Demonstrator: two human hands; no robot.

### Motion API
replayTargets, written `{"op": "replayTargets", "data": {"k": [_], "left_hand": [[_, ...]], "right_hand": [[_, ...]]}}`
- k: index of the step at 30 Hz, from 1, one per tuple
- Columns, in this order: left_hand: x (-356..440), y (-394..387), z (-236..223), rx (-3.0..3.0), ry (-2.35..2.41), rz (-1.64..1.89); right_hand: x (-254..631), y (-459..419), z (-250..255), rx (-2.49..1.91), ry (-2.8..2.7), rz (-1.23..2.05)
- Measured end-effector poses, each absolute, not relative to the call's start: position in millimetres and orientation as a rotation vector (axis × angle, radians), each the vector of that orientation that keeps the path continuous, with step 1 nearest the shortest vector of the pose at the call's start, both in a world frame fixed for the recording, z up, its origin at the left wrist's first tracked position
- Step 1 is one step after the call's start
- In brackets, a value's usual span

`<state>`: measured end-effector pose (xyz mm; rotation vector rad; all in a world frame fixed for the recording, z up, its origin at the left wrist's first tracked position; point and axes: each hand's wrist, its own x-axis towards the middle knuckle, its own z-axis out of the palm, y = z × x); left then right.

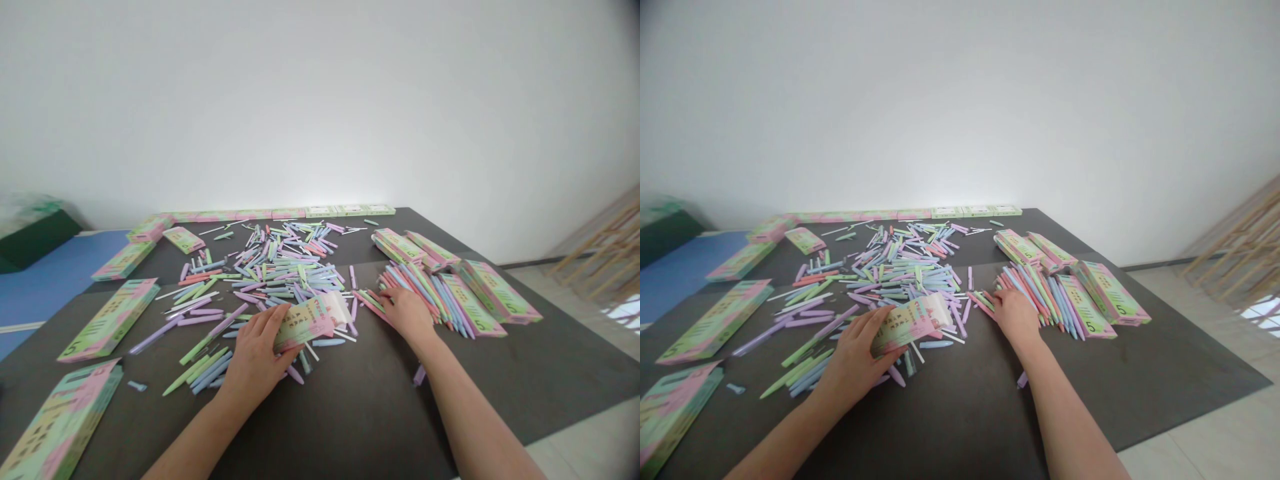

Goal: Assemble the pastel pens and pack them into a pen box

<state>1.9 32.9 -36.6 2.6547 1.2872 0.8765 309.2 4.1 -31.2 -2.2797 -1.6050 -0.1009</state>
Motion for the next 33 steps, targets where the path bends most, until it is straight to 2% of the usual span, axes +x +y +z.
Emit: {"op": "replayTargets", "data": {"k": [23, 29, 33], "left_hand": [[3.4, 30.1, -30.1, 2.514, 1.19, 0.887], [3.5, 32.0, -31.6, 2.558, 1.228, 0.939], [2.3, 34.4, -34.3, 2.587, 1.242, 0.954]], "right_hand": [[313.5, 11.0, -40.3, -2.373, -1.581, -0.159], [307.4, 2.7, -23.1, -2.039, -1.414, -0.32], [304.1, -2.4, -13.6, -1.814, -1.177, -0.045]]}}
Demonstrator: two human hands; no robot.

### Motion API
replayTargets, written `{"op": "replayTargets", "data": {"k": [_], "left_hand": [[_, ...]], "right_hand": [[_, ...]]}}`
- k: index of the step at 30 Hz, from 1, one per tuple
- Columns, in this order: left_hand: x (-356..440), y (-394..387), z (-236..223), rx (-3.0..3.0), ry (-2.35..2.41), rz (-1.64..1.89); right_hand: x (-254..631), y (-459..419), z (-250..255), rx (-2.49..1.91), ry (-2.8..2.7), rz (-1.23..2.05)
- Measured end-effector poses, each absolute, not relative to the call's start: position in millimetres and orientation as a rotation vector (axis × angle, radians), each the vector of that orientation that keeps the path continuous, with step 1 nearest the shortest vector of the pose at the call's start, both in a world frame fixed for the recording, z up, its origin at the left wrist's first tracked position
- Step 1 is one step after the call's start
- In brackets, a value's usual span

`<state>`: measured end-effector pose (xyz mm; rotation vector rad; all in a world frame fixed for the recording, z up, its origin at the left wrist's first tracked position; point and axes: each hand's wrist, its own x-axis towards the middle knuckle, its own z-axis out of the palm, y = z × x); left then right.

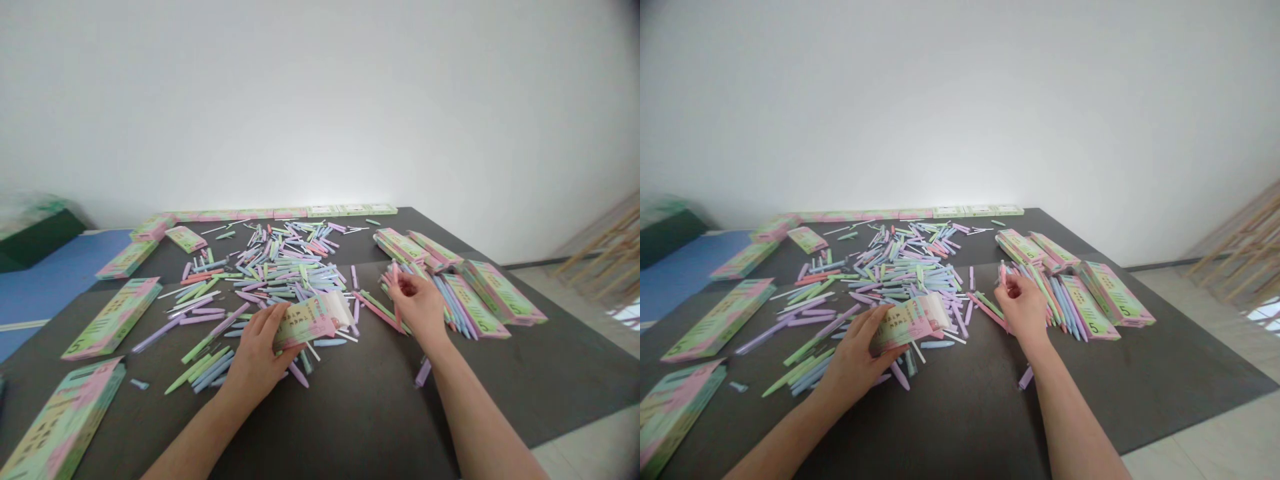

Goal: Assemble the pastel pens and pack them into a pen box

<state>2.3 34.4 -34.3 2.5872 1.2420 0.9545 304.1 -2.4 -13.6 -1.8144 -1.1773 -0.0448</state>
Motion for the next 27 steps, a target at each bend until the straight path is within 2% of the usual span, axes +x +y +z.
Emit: {"op": "replayTargets", "data": {"k": [5, 9, 22, 27], "left_hand": [[1.1, 35.0, -36.6, 2.622, 1.243, 0.93], [0.8, 35.3, -38.7, 2.657, 1.244, 0.923], [1.1, 34.8, -39.5, 2.716, 1.27, 0.845], [0.3, 34.9, -41.0, 2.735, 1.257, 0.845]], "right_hand": [[297.9, -3.4, -8.1, -1.148, -0.863, 0.506], [286.3, -9.1, -1.4, -0.837, -0.858, 0.711], [258.7, -19.5, -3.2, -0.848, -1.033, 0.515], [252.3, -20.4, -1.5, -0.876, -1.095, 0.54]]}}
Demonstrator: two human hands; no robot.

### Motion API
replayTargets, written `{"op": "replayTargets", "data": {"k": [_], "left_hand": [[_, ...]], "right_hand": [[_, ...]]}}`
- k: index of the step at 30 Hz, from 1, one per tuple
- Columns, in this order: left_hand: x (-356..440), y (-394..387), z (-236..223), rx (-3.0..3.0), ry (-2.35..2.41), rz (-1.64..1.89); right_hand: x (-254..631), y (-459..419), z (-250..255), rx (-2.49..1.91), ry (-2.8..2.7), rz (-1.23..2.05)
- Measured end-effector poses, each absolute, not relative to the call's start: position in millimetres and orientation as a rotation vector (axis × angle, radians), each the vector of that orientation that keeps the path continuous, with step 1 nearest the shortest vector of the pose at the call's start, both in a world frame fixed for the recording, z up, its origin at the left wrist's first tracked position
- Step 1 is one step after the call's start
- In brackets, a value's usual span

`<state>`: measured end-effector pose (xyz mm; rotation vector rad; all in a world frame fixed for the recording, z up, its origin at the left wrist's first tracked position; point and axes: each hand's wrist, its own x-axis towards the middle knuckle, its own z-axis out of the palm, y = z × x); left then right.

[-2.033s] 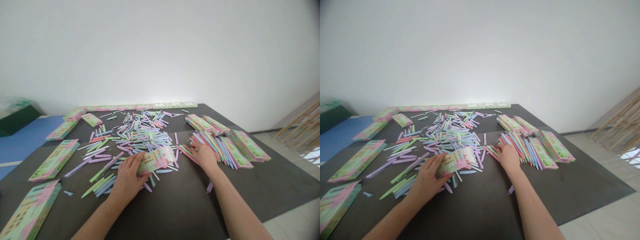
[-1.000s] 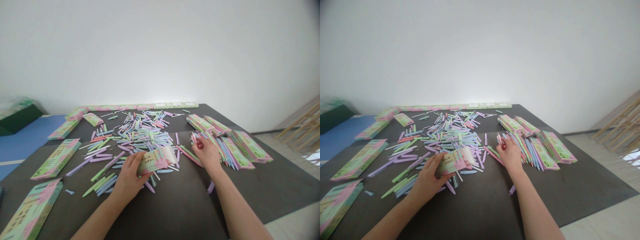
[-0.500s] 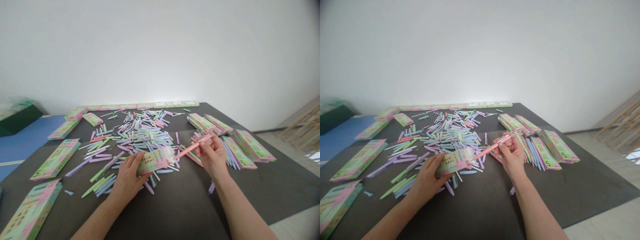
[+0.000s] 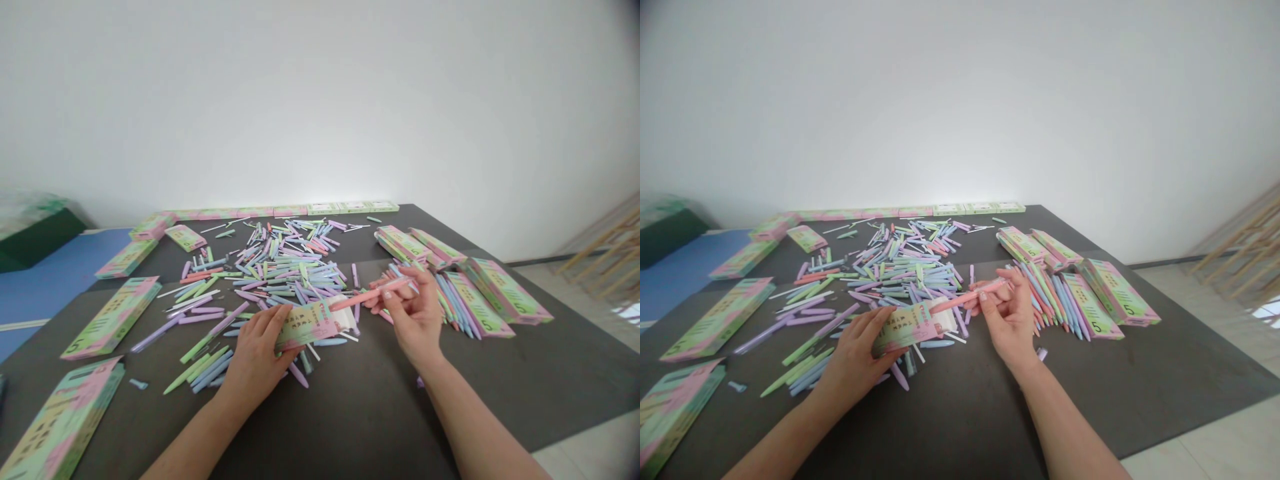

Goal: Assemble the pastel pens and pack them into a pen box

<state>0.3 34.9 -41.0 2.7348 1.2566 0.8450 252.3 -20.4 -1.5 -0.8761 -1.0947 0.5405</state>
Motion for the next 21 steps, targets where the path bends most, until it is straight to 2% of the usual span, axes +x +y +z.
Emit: {"op": "replayTargets", "data": {"k": [21], "left_hand": [[0.0, 34.9, -40.7, 2.731, 1.257, 0.858]], "right_hand": [[246.8, -18.9, -22.6, -1.035, -1.389, 0.663]]}}
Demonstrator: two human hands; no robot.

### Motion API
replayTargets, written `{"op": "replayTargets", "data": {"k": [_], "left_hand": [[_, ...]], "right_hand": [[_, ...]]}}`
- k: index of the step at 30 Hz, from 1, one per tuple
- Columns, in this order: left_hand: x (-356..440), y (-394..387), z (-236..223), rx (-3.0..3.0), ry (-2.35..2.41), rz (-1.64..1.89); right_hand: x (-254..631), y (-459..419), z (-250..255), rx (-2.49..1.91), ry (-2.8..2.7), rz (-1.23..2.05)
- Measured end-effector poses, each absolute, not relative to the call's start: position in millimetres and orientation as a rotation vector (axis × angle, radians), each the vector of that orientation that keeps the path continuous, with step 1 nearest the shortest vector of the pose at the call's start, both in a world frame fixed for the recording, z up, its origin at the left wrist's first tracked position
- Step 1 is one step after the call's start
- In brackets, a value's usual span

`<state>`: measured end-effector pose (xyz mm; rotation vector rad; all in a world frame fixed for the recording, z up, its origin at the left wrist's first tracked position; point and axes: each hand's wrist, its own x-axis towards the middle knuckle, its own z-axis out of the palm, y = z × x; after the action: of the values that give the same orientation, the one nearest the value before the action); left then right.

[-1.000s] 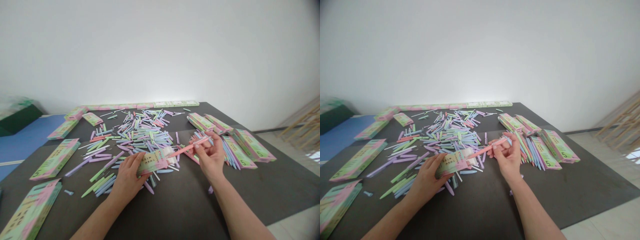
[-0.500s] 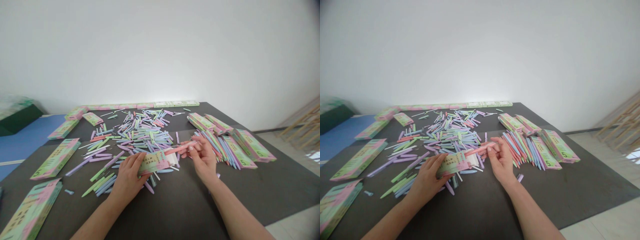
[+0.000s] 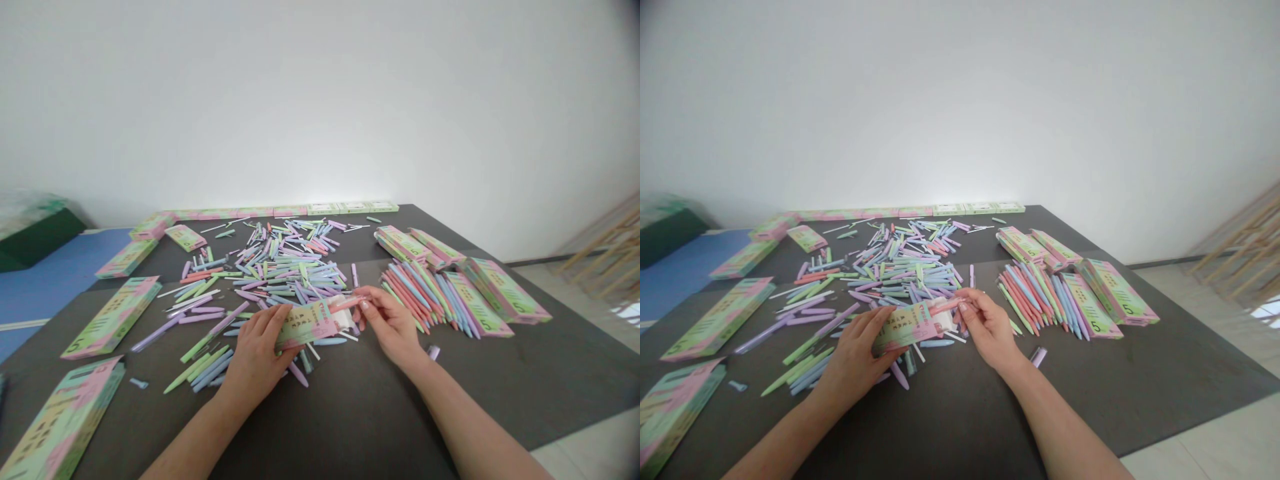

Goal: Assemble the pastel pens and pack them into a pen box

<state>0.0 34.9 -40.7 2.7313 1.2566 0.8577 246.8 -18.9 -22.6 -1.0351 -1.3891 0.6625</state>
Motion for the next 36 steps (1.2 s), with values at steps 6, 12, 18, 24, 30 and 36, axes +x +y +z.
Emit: {"op": "replayTargets", "data": {"k": [6, 12, 18, 24, 30, 36], "left_hand": [[-0.2, 34.8, -40.3, 2.729, 1.252, 0.862], [0.2, 35.6, -40.7, 2.742, 1.255, 0.856], [-0.9, 35.0, -41.4, 2.747, 1.248, 0.858], [0.3, 34.6, -40.8, 2.753, 1.236, 0.83], [1.7, 31.7, -39.2, 2.77, 1.187, 0.817], [2.2, 31.6, -39.4, 2.772, 1.188, 0.815]], "right_hand": [[248.4, -18.9, -19.2, -1.102, -1.594, 0.417], [247.5, -20.9, -16.5, -1.119, -1.659, 0.293], [247.2, -19.8, -18.9, -1.135, -1.634, 0.222], [246.1, -17.4, -21.4, -1.073, -1.704, 0.153], [240.1, -18.4, -23.7, -1.11, -1.734, 0.182], [238.3, -17.9, -25.4, -1.075, -1.755, 0.181]]}}
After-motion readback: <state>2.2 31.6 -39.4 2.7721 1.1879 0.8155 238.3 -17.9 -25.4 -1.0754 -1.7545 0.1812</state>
